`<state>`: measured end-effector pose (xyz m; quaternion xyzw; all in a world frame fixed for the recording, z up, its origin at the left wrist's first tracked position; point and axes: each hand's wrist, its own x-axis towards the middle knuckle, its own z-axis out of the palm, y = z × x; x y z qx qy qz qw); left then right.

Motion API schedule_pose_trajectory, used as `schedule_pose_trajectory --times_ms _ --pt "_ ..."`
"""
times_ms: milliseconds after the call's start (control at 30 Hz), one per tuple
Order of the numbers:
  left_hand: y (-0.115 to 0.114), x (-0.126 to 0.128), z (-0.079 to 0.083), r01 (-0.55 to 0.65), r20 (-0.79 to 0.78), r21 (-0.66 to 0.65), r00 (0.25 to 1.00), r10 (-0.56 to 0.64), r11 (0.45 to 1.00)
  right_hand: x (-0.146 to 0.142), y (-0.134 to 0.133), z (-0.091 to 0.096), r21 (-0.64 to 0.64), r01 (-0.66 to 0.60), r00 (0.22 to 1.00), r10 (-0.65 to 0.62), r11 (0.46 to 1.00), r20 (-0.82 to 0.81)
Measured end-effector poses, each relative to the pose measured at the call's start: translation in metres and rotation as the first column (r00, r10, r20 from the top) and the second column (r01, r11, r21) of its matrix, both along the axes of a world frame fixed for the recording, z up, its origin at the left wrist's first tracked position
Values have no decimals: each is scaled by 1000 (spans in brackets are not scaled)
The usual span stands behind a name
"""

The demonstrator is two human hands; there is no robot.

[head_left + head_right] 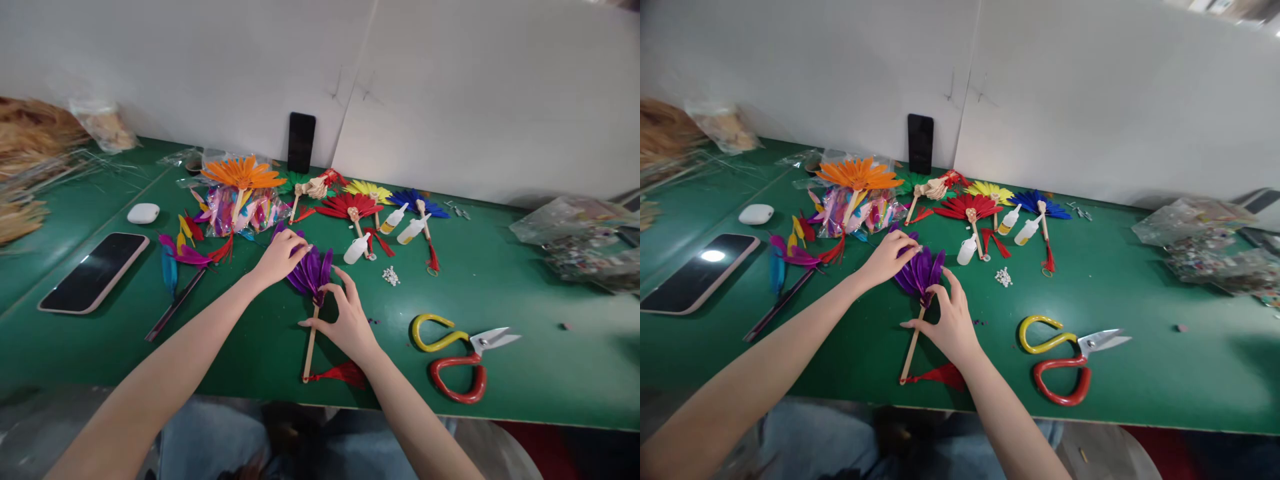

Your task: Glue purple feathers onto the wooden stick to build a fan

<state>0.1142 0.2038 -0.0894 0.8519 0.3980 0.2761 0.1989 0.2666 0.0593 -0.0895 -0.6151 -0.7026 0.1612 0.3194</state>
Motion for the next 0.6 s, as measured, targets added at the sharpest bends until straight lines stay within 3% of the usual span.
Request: schedule_pose_trajectory --times_ms 367,600 --pt "4 -1 -2 6 43 -28 999 -4 1000 -1 0 -1 37 21 999 -20 999 -31" --pt "8 -9 7 -57 106 -21 993 59 998 3 -10 8 208 126 989 -108 970 -97"
